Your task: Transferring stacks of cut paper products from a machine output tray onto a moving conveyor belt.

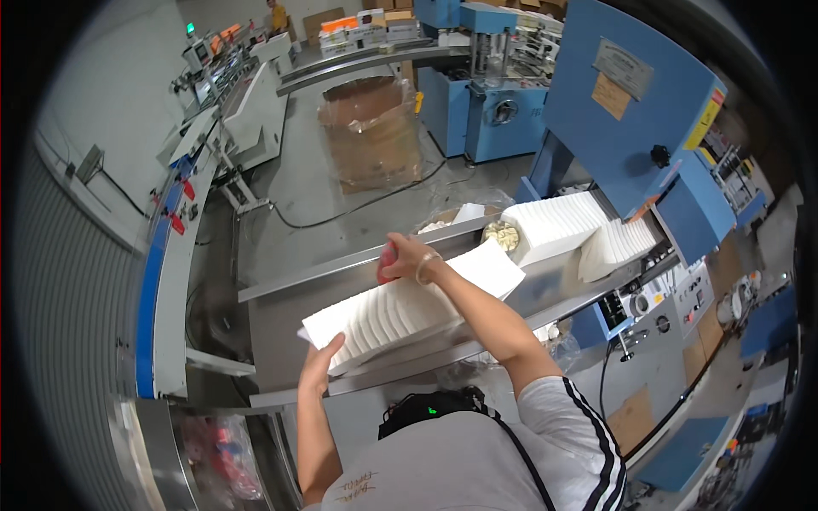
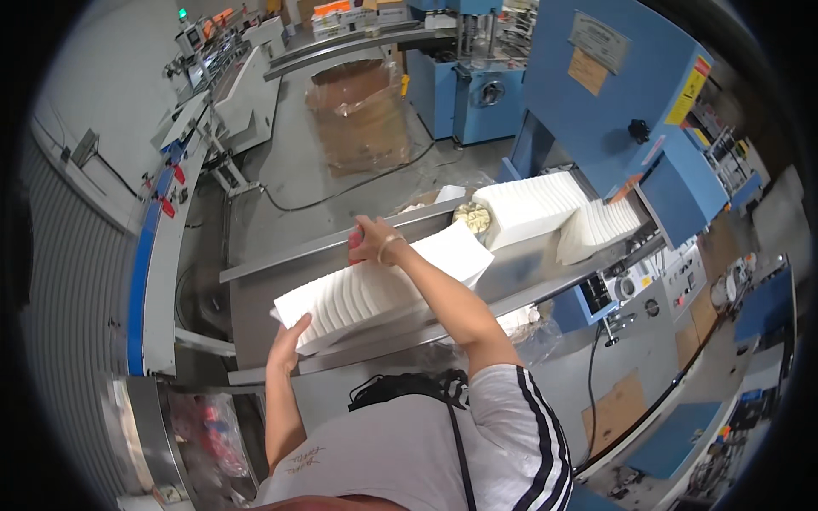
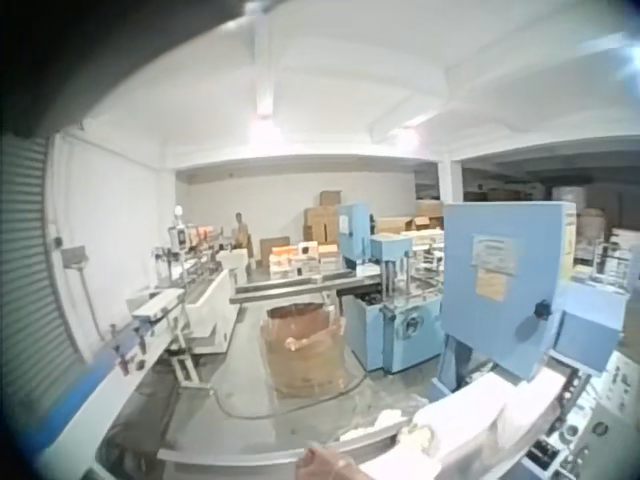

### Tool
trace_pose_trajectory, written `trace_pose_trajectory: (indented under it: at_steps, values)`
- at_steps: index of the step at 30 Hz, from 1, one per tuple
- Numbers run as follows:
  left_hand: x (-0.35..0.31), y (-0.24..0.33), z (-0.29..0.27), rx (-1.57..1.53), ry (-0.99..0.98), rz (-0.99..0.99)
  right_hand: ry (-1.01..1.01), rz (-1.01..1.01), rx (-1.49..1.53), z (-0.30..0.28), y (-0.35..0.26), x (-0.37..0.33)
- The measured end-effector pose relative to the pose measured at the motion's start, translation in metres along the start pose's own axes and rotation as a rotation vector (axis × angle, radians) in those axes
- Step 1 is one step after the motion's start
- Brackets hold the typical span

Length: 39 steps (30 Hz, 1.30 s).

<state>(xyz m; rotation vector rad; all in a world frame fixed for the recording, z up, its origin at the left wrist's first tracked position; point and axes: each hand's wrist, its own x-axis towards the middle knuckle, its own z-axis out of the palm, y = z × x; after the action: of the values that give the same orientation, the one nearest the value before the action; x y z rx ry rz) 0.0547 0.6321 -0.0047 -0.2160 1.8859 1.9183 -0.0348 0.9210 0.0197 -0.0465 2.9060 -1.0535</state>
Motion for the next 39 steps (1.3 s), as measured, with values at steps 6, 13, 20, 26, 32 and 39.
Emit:
trace_pose_trajectory:
  at_steps: [6,13,20,26,32,39]
  values:
    - [0.009,0.007,-0.002,0.039,0.068,0.026,0.628,-0.129,0.149,-0.104,0.002,-0.094]
    - [0.019,0.007,-0.01,0.055,0.097,-0.045,0.686,0.562,-0.289,-0.148,0.06,-0.187]
    - [0.013,-0.002,-0.02,-0.053,0.01,-0.066,0.478,0.848,-0.22,-0.149,0.172,-0.176]
    - [0.018,-0.008,-0.024,0.045,0.033,-0.092,0.602,0.55,-0.552,-0.126,0.168,-0.156]
    - [0.011,0.006,-0.009,0.039,0.037,0.022,0.287,0.428,0.019,-0.109,0.11,-0.103]
    - [0.016,0.019,-0.024,0.119,-0.107,0.023,-0.036,0.461,0.176,-0.065,0.13,-0.091]
